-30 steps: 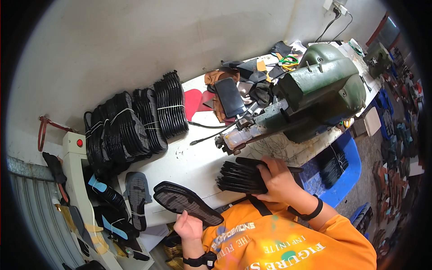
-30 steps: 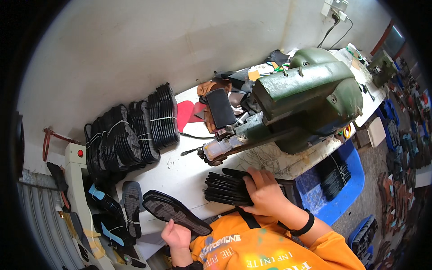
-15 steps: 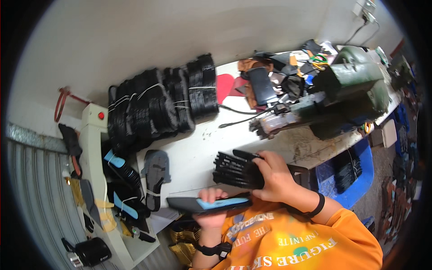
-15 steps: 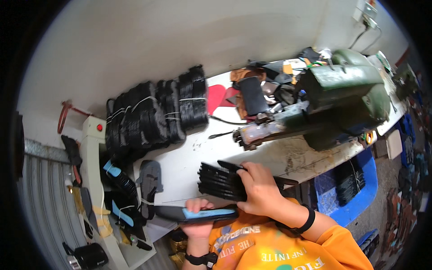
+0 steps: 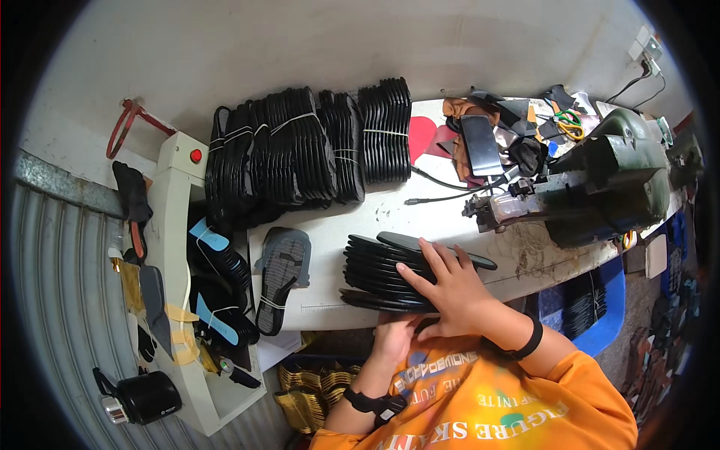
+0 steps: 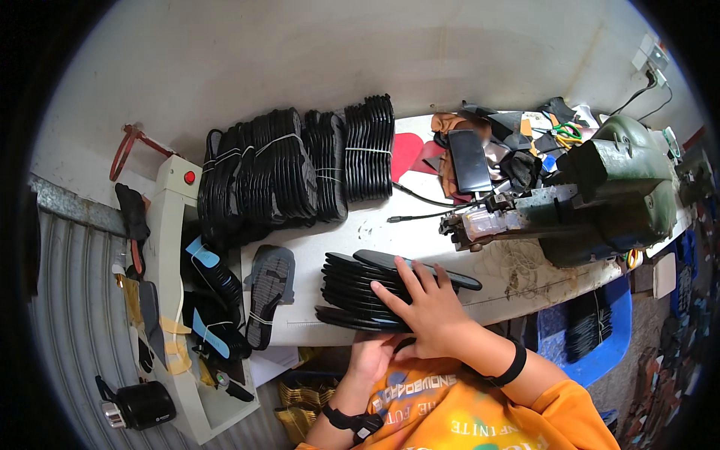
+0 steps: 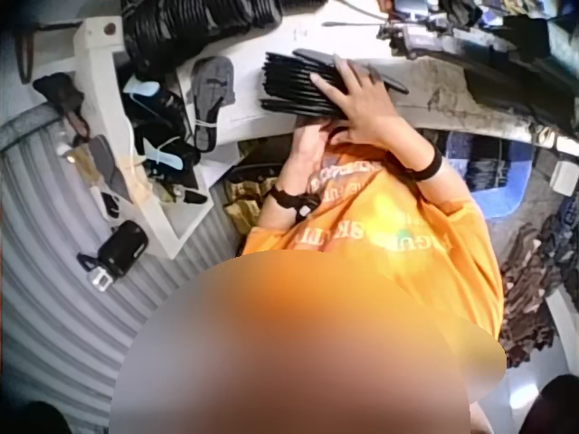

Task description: The recorder is seen assembling shoe soles by placing them into a machine, adjusting them, and then stacking the completed components.

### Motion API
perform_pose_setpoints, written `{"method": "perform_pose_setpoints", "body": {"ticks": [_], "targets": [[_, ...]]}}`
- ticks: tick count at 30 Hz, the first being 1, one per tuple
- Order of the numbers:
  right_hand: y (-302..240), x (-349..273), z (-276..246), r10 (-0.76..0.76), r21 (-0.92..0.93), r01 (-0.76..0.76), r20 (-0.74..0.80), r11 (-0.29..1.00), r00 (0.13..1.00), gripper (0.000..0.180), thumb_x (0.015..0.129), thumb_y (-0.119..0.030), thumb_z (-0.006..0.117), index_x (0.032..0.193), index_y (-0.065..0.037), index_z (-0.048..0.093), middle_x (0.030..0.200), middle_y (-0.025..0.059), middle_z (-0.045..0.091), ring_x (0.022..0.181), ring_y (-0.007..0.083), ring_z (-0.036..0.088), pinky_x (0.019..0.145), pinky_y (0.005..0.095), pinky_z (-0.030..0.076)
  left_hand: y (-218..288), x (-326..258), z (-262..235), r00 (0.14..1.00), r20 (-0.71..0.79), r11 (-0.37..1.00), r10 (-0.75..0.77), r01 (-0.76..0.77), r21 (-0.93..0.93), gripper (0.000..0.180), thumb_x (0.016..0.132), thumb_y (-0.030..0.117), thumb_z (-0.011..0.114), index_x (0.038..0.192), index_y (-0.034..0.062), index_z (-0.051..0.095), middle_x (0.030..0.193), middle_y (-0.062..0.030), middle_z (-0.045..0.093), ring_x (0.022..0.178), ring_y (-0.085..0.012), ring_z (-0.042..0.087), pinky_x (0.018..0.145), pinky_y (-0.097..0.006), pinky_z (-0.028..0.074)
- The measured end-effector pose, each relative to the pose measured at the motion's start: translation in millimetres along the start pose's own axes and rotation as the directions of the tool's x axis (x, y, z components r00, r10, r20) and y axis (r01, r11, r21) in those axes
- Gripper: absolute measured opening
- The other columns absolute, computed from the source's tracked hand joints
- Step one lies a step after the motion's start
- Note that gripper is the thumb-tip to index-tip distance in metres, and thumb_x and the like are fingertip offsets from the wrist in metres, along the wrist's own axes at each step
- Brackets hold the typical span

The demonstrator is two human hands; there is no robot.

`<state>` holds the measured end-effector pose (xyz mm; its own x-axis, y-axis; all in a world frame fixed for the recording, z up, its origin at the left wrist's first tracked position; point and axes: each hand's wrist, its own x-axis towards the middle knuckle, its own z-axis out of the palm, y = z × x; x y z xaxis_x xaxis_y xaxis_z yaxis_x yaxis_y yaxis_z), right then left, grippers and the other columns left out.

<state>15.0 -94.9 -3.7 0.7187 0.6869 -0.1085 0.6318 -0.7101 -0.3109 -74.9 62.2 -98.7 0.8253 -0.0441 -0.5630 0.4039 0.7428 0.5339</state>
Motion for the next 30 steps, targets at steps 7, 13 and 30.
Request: {"method": "perform_pose_setpoints", "body": {"ticks": [7,13,30], "targets": [[14,-16,17,0.33,0.059,-0.329,-0.011,0.943,0.944,0.126,0.061,-0.048,0.091,0.161,-0.015,0.023,0.156,0.024,0.033,0.137,0.0405,0.042,0.111,0.0579,0.032,88,-24,-50,0.928,-0.075,0.656,0.365,-0.199,0.728,0.015,0.083,0.0,0.05,0.088,-0.0037,0.063,0.074,-0.0083,0.064,0.059,-0.0147,0.062,0.057,-0.028,0.052],[19,-5,10,0.177,0.122,-0.177,0.012,0.977,0.984,0.126,0.061,-0.045,0.091,0.158,-0.001,0.022,0.145,0.0219,0.043,0.129,0.041,0.046,0.11,0.0528,0.035,128,17,-52,0.59,0.481,0.163,0.649,-0.725,0.669,0.072,0.092,0.039,0.07,0.144,-0.0017,0.043,0.141,-0.0175,0.05,0.131,-0.0277,0.048,0.109,-0.039,0.037],[57,-69,53,0.248,0.267,-0.188,-0.215,0.945,0.945,0.117,0.059,-0.046,0.091,0.156,-0.011,0.035,0.158,0.0267,0.027,0.147,0.0517,0.022,0.118,0.0647,0.02,119,80,-12,0.671,0.641,0.499,0.372,-0.727,0.472,0.064,0.092,0.03,0.064,0.147,0.0007,0.047,0.157,-0.0193,0.041,0.145,-0.0306,0.039,0.122,-0.042,0.023]]}}
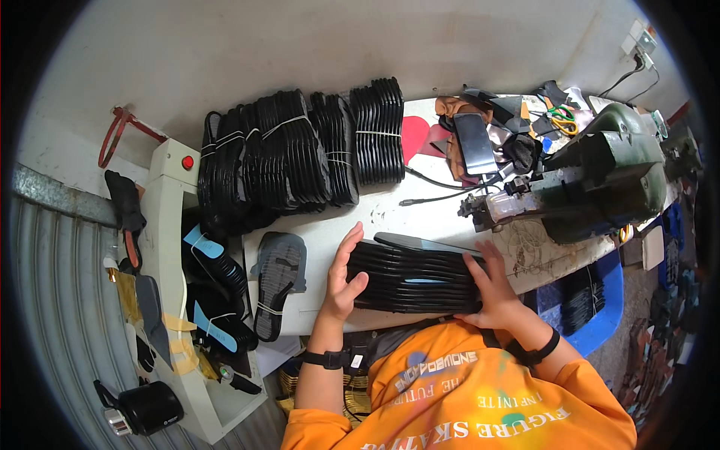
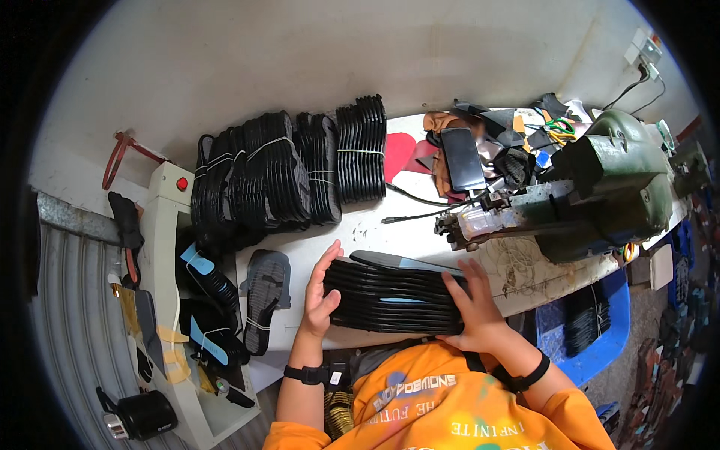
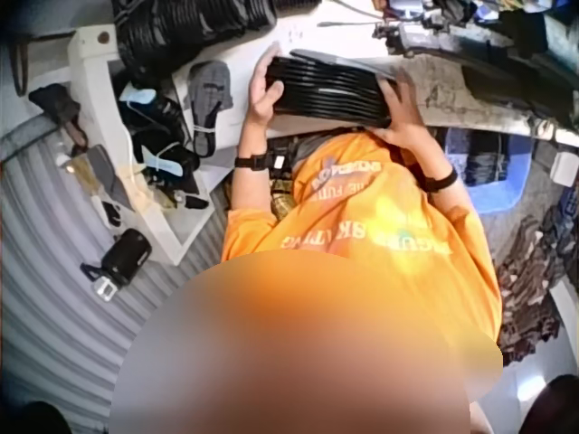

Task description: The recorder is seen assembling shoe soles by placing them into a machine, adjusting them, and then stacking the completed components.

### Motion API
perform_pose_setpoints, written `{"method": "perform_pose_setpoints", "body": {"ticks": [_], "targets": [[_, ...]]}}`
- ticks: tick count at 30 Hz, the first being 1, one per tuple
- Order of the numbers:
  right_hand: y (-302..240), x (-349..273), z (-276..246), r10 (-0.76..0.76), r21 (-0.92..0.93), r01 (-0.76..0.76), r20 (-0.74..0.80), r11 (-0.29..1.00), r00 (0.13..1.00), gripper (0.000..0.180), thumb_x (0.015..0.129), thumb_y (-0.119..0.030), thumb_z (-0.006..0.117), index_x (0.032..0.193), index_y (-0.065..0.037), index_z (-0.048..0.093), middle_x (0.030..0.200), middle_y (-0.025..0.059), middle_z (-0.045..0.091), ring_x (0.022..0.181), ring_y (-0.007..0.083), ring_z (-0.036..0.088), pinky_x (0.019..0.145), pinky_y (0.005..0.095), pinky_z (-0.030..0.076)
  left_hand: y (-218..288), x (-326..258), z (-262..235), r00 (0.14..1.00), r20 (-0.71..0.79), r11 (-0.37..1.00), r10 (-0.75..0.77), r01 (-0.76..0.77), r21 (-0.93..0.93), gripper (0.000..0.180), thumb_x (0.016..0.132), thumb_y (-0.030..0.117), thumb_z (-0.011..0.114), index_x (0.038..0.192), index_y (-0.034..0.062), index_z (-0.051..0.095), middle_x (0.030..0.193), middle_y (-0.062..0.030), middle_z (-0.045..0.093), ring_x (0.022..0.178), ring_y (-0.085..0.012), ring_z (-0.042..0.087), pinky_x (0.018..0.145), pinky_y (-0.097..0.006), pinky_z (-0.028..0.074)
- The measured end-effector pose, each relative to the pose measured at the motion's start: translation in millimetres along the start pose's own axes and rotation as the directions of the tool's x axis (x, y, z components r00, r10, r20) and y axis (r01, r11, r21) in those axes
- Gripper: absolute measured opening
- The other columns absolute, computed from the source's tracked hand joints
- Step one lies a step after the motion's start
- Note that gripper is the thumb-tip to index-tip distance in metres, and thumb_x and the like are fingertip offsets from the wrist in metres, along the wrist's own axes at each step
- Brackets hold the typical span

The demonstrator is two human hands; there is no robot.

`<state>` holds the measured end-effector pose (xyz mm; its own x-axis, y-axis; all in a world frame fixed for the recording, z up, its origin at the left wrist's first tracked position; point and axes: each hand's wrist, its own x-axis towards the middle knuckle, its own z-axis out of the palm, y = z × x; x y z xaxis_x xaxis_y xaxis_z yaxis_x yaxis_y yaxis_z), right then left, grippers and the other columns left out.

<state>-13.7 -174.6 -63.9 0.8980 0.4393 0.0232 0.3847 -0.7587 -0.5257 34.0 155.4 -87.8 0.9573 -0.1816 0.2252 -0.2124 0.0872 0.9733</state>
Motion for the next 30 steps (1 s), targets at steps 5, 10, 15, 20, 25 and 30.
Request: {"method": "perform_pose_setpoints", "body": {"ticks": [5,10,15,20,25,30], "targets": [[1,18,-4,-0.184,0.057,0.182,0.047,0.982,0.982,0.108,0.061,-0.029,0.09,0.153,-0.01,0.038,0.158,0.0238,0.03,0.147,0.0489,0.025,0.121,0.0587,0.021,1,-14,10,0.997,0.005,0.99,-0.073,0.072,0.124,0.072,0.094,0.04,0.063,0.151,0.0012,0.043,0.165,-0.0212,0.027,0.154,-0.0322,0.023,0.124,-0.044,0.014],[13,10,2,0.032,0.305,0.01,-0.133,0.952,0.991,0.1,0.059,-0.022,0.092,0.147,-0.006,0.047,0.155,0.0222,0.034,0.143,0.0432,0.036,0.118,0.0492,0.032,-9,-15,6,0.999,0.006,0.998,-0.04,0.04,-0.055,0.082,0.095,0.049,0.06,0.154,-0.0021,0.034,0.164,-0.0176,0.028,0.152,-0.0293,0.026,0.124,-0.04,0.015],[11,15,0,0.046,0.356,0.024,-0.185,0.934,0.982,0.101,0.058,-0.025,0.096,0.145,-0.005,0.05,0.151,0.0216,0.038,0.141,0.0391,0.04,0.114,0.0436,0.038,10,-10,17,0.987,-0.052,0.982,-0.151,0.144,-0.123,0.091,0.096,0.056,0.056,0.156,-0.0053,0.027,0.16,-0.0174,0.033,0.149,-0.0266,0.029,0.124,-0.039,0.014],[2,18,3,0.096,0.374,-0.031,-0.156,0.927,0.983,0.11,0.061,-0.029,0.096,0.152,-0.006,0.04,0.154,0.0252,0.033,0.143,0.0443,0.035,0.116,0.0463,0.035,28,-24,16,0.984,-0.116,0.989,-0.133,0.125,-0.08,0.093,0.099,0.056,0.053,0.159,-0.0058,0.019,0.161,-0.016,0.031,0.147,-0.0247,0.034,0.121,-0.037,0.024],[16,21,18,-0.012,0.294,0.046,-0.118,0.955,0.993,0.115,0.068,-0.03,0.093,0.158,-0.006,0.027,0.155,0.0316,0.024,0.145,0.0511,0.027,0.119,0.0485,0.029,2,-46,25,0.974,-0.154,0.986,-0.164,0.163,-0.023,0.095,0.098,0.056,0.053,0.158,-0.0075,0.016,0.164,-0.0187,0.025,0.152,-0.0262,0.023,0.124,-0.039,0.013],[20,21,16,-0.054,0.33,0.088,-0.11,0.94,0.992,0.117,0.065,-0.031,0.095,0.158,-0.006,0.028,0.155,0.0308,0.023,0.144,0.0513,0.029,0.117,0.0489,0.031,1,-45,30,0.983,-0.155,0.989,-0.102,0.117,0.088,0.098,0.098,0.063,0.047,0.159,-0.0056,0.014,0.166,-0.02,0.019,0.153,-0.0288,0.02,0.125,-0.041,0.012]]}}
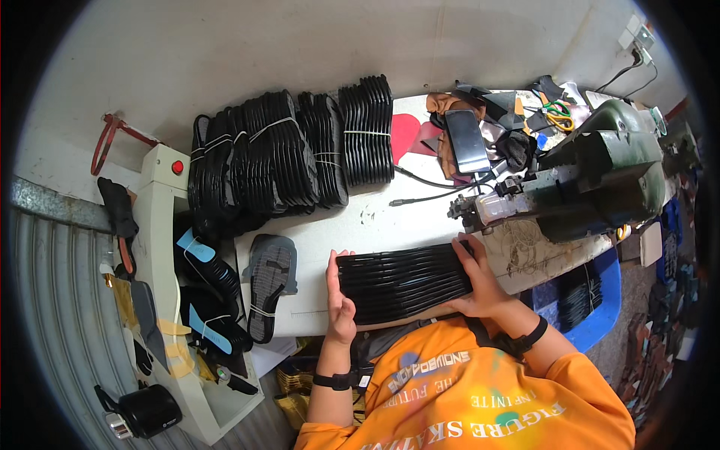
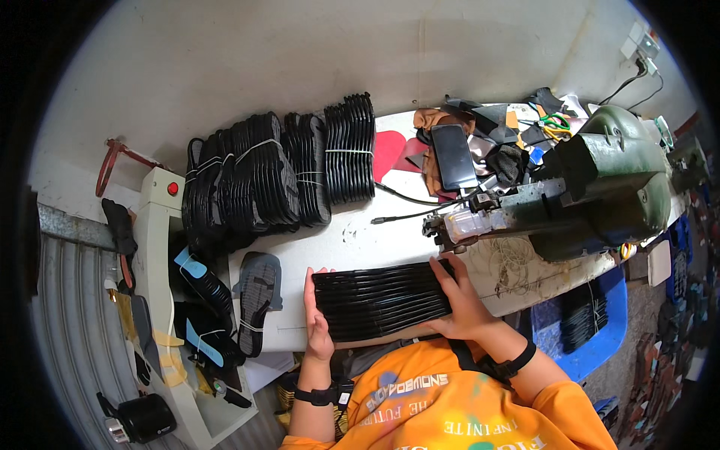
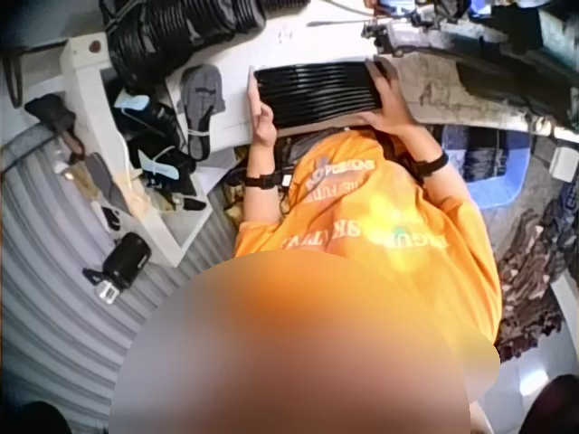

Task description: The recorder is seen assembling shoe soles by placing them into a machine, adjusting them, and then stacking the completed components.

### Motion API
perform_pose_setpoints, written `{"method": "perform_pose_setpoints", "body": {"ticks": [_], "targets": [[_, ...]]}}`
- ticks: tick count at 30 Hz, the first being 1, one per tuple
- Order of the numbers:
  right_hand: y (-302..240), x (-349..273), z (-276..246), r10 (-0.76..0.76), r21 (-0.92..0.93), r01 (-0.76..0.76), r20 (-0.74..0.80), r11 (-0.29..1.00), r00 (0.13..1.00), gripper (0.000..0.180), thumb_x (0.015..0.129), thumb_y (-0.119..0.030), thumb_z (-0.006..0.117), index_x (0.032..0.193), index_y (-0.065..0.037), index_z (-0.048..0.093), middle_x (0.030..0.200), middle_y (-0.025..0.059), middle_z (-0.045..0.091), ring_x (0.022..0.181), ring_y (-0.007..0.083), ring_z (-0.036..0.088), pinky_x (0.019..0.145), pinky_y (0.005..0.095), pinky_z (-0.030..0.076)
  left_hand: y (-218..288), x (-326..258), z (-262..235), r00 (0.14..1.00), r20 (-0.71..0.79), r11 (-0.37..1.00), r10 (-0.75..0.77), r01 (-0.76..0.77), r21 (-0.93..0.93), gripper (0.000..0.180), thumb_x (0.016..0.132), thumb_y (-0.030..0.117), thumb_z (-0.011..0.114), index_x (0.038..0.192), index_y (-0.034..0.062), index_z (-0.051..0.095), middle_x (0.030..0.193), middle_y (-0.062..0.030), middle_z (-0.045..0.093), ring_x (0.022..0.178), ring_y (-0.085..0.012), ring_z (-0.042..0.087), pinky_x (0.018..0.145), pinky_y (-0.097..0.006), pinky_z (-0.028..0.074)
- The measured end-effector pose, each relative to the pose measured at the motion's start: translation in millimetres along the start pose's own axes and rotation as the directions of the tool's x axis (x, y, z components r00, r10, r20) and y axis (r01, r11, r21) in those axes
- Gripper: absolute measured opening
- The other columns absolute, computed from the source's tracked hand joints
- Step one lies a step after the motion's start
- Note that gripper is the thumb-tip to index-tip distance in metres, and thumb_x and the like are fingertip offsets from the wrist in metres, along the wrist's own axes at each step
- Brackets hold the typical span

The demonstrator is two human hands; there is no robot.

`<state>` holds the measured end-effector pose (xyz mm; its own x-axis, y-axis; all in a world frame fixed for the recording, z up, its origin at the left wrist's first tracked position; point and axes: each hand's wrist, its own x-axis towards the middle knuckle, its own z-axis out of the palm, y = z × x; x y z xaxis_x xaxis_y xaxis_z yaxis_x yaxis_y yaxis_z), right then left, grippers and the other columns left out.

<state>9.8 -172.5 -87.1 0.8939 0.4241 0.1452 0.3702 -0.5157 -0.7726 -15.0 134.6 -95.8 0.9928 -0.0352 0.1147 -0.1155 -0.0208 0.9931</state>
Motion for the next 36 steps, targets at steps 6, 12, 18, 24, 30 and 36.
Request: {"method": "perform_pose_setpoints", "body": {"ticks": [6,12,18,24,30,36], "targets": [[-5,2,-3,0.026,-0.049,-0.024,0.037,0.999,0.999,0.125,0.061,-0.033,0.096,0.16,-0.007,0.024,0.157,0.0324,0.023,0.146,0.0529,0.025,0.118,0.0495,0.03,6,2,1,0.997,0.01,0.988,0.08,-0.081,0.132,0.102,0.097,0.072,0.039,0.16,-0.0034,0.011,0.168,-0.0215,0.012,0.155,-0.0318,0.016,0.126,-0.044,0.011],[-4,7,-4,0.005,-0.059,-0.002,0.05,0.998,0.999,0.126,0.06,-0.033,0.096,0.16,-0.007,0.024,0.158,0.0329,0.023,0.148,0.0531,0.022,0.12,0.0498,0.028,30,0,9,0.995,0.007,0.989,0.104,-0.104,0.102,0.108,0.094,0.077,0.039,0.161,-0.0032,0.01,0.169,-0.0209,0.01,0.156,-0.0318,0.015,0.126,-0.044,0.013],[-4,-3,-2,-0.029,-0.006,0.029,-0.015,1.0,0.999,0.12,0.06,-0.032,0.096,0.156,-0.003,0.03,0.151,0.0292,0.03,0.144,0.0481,0.03,0.119,0.0498,0.029,38,6,12,0.995,-0.007,0.993,0.097,-0.097,-0.063,0.117,0.089,0.081,0.045,0.16,-0.0042,0.008,0.17,-0.0187,0.009,0.155,-0.0298,0.017,0.125,-0.043,0.017],[-29,4,-8,0.069,-0.424,-0.022,0.096,0.905,0.993,0.112,0.067,-0.05,0.087,0.152,0.0,0.034,0.147,0.0247,0.036,0.142,0.0442,0.032,0.118,0.058,0.025,28,6,3,0.99,0.02,0.989,0.14,-0.141,0.053,0.108,0.095,0.074,0.044,0.159,-0.0059,0.011,0.168,-0.0222,0.014,0.155,-0.0324,0.016,0.125,-0.044,0.011],[-59,39,-8,-0.045,-0.44,0.134,0.206,0.888,0.977,0.103,0.064,-0.046,0.088,0.146,-0.001,0.043,0.133,0.0188,0.052,0.128,0.0381,0.048,0.11,0.0552,0.033,36,-3,5,0.994,-0.041,0.973,0.105,-0.111,-0.2,0.104,0.095,0.069,0.05,0.16,-0.0019,0.012,0.167,-0.0214,0.019,0.152,-0.035,0.024,0.124,-0.047,0.019],[-83,21,-28,-0.137,0.118,0.13,0.051,0.984,0.989,0.106,0.057,-0.043,0.093,0.142,0.002,0.048,0.127,0.0234,0.058,0.115,0.0426,0.054,0.098,0.0484,0.043,110,-20,42,0.952,-0.29,0.763,0.102,-0.262,-0.591,0.132,0.078,0.062,0.078,0.162,0.0144,-0.012,0.169,-0.0148,0.012,0.147,-0.0381,0.034,0.117,-0.058,0.038]]}}
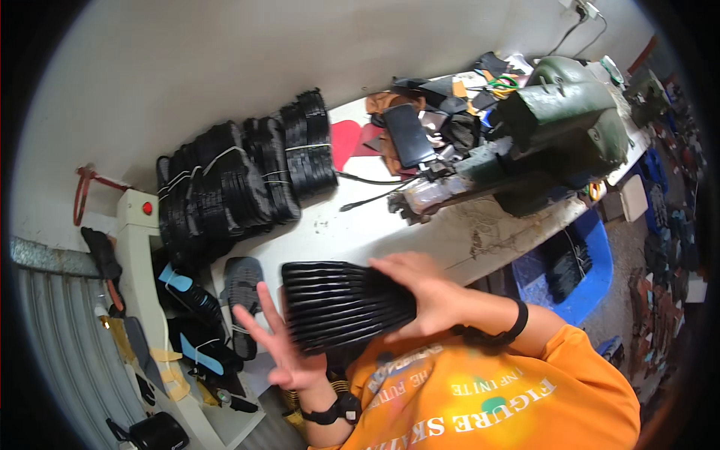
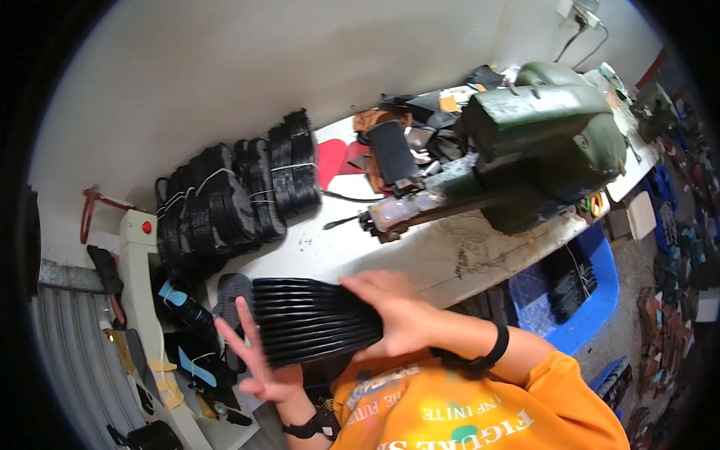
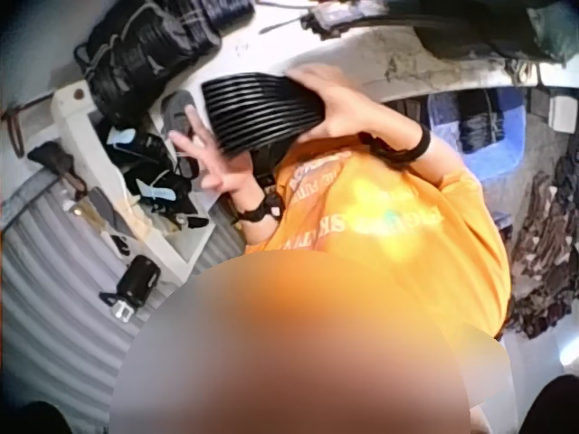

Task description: The recorder is seen assembling shoe soles by placing them into a machine, adjusting them, and then stacking the completed components.

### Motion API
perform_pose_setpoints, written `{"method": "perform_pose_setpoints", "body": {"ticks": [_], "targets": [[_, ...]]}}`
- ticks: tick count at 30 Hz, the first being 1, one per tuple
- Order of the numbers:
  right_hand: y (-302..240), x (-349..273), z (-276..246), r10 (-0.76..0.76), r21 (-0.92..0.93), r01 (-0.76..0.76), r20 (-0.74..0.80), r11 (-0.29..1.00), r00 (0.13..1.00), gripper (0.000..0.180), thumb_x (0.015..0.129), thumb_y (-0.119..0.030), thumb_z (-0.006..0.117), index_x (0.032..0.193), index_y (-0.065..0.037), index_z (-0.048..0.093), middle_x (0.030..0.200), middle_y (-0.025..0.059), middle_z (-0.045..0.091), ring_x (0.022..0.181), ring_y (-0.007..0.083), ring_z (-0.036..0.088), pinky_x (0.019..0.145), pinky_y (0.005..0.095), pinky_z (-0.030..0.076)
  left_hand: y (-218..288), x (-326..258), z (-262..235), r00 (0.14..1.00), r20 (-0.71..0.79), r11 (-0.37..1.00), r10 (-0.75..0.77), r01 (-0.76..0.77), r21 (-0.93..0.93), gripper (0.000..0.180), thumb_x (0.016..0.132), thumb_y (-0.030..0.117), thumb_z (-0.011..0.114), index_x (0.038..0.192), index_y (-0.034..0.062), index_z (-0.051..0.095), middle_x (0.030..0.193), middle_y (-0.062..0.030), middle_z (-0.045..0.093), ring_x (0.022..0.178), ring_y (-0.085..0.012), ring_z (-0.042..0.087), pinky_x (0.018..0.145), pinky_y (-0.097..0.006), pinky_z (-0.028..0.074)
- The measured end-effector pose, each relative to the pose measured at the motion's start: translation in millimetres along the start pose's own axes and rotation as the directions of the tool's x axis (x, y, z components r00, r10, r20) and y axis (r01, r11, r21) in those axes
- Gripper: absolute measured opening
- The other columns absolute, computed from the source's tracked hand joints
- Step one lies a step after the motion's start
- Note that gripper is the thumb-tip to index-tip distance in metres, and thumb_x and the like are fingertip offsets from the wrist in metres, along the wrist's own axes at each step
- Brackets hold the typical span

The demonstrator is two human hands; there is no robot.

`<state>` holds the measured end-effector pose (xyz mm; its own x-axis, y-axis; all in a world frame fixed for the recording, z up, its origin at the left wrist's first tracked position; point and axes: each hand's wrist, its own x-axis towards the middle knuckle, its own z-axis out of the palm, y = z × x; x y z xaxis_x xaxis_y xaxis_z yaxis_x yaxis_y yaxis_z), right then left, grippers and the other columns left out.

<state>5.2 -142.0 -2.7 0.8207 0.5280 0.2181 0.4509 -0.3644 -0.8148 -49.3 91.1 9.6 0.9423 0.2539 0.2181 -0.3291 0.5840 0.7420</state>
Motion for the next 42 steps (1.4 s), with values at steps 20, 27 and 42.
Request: {"method": "perform_pose_setpoints", "body": {"ticks": [20,27,42], "targets": [[120,-100,-66,0.119,-0.525,-0.428,-0.523,0.735,0.844,0.014,0.079,-0.008,0.074,0.091,-0.005,0.068,0.097,0.0137,0.066,0.093,0.0375,0.062,0.079,0.0466,0.052,-13,-49,20,0.72,-0.005,0.707,-0.694,0.681,-0.189,0.053,0.109,0.034,0.042,0.153,0.0048,0.038,0.118,-0.0143,0.06,0.118,-0.0314,0.059,0.106,-0.046,0.049],[118,-93,-70,0.078,-0.565,-0.404,-0.512,0.72,0.855,0.014,0.077,-0.001,0.071,0.089,-0.003,0.063,0.095,0.0143,0.065,0.093,0.0359,0.061,0.081,0.0437,0.052,-32,-68,-31,0.735,0.104,0.724,-0.67,0.614,0.315,0.045,0.109,0.031,0.043,0.14,-0.0009,0.05,0.131,-0.0142,0.06,0.116,-0.0231,0.061,0.102,-0.037,0.049],[83,-79,-84,0.485,0.563,-0.119,-0.562,0.818,0.67,0.017,0.099,0.001,0.053,0.112,0.0,0.062,0.088,0.0048,0.066,0.064,0.0061,0.052,0.059,0.0223,0.043,-35,-40,11,0.788,0.196,0.712,-0.584,0.613,-0.342,0.056,0.107,0.046,0.039,0.134,-0.0005,0.054,0.107,-0.0161,0.062,0.097,-0.0257,0.058,0.082,-0.036,0.054]]}}
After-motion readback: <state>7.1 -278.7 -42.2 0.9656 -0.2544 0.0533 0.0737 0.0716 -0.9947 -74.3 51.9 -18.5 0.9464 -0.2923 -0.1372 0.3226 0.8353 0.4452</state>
